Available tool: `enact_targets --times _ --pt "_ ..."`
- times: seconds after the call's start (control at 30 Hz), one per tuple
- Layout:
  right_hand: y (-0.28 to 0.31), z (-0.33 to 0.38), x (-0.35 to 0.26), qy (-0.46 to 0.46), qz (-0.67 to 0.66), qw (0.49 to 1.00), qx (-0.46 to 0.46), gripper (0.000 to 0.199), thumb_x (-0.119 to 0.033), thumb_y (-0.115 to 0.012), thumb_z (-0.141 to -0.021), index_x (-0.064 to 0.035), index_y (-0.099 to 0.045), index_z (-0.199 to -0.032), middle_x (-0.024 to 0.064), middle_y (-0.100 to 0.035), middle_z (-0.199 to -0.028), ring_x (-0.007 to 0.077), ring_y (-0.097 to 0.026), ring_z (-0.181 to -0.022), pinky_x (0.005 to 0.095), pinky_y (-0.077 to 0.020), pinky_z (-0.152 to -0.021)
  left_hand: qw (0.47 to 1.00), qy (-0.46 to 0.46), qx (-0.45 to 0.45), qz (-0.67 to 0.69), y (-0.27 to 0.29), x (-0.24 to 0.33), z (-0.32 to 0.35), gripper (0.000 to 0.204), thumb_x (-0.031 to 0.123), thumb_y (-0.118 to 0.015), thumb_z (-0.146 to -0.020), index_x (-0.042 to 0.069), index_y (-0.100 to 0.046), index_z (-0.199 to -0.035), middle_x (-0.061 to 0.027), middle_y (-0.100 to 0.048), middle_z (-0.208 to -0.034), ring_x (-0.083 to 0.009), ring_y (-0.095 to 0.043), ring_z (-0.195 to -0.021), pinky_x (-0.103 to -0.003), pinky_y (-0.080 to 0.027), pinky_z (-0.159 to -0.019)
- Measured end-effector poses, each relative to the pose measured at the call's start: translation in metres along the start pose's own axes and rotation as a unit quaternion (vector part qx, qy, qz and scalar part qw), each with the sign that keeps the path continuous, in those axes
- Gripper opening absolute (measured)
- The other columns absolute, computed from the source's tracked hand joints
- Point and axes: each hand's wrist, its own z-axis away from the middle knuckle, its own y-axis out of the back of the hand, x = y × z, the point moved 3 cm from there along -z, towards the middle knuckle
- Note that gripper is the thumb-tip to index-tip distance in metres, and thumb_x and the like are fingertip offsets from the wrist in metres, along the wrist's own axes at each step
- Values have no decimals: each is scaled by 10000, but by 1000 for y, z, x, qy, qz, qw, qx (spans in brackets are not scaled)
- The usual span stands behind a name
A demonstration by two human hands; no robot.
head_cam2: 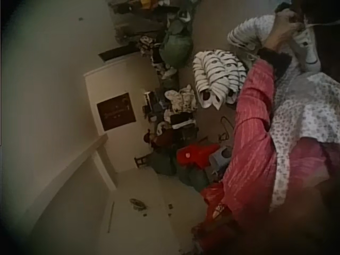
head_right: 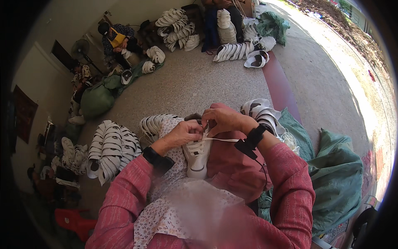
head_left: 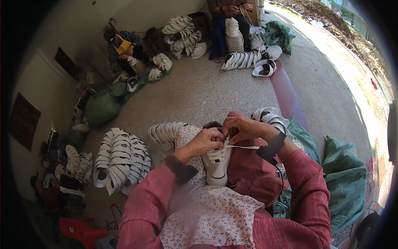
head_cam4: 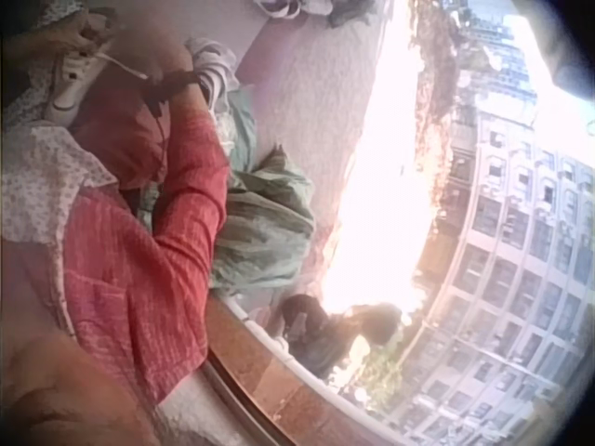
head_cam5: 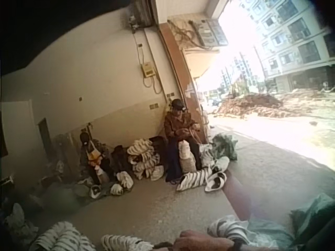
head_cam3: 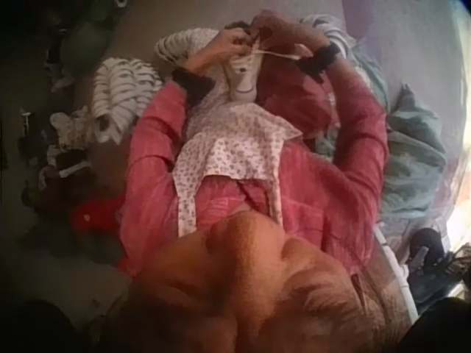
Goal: The person threads a white shoelace through the eyelets of a white sneaker, pulling the lace tight and adjusting the fit. They work on a single shoe held in their lap, surrounded by stacks of similar shoes.
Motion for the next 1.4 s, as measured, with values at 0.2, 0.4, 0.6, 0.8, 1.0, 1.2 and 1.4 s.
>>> enact_targets --times 0.2,0.4,0.6,0.8,1.0,1.2,1.4 --pt "-2 -3 -3 -28 -13 1000 -8 297 -139 -832 -715 -71 -667 -952 50 -600 -988 220 -570 -1015 341 -448 -900 998 -41 29 -34 -2 0 4 98 68 -718 -830 2 -687 -896 -7 -584 -861 -109 -586 -819 -263 -469 -747" --pt "-2 4 -1 10 28 999 33 272 -141 -818 -733 -67 -681 -956 52 -617 -976 219 -585 -970 335 -460 -873 949 -113 143 -258 43 23 29 88 65 -722 -800 8 -656 -812 -48 -576 -796 -143 -592 -745 -278 -465 -676" --pt "-9 -5 -1 17 -20 999 41 244 -138 -798 -758 -79 -706 -976 52 -637 -987 203 -605 -921 315 -481 -825 714 -68 496 -490 236 38 156 144 84 -684 -832 17 -584 -754 -78 -535 -753 -199 -539 -631 -322 -438 -602" --pt "-5 3 -8 -9 -32 998 46 257 -97 -765 -790 -71 -697 -1036 58 -637 -1009 204 -604 -951 315 -483 -840 686 -49 540 -485 251 28 202 90 91 -692 -840 34 -631 -874 -78 -551 -778 -238 -562 -675 -354 -459 -638" --pt "-4 13 -34 2 -17 996 89 236 -52 -677 -868 -69 -665 -1103 65 -635 -1013 214 -605 -994 307 -491 -842 900 120 366 -203 156 -35 192 296 256 -650 -922 28 -643 -1111 -43 -630 -772 -127 -596 -661 -275 -476 -601" --pt "-18 1 -42 16 176 975 131 144 -186 -668 -839 -56 -691 -898 91 -645 -953 259 -594 -935 383 -458 -843 935 248 -20 253 31 -24 175 408 318 -542 -1025 14 -526 -1297 -26 -624 -816 -99 -605 -651 -223 -500 -558" --pt "-38 -27 -66 -24 401 913 67 178 -239 -647 -805 -62 -668 -810 78 -641 -862 251 -566 -870 377 -398 -849 816 100 35 568 -3 -38 132 447 256 -550 -1022 58 -411 -1398 -25 -591 -865 -120 -582 -749 -268 -507 -663"
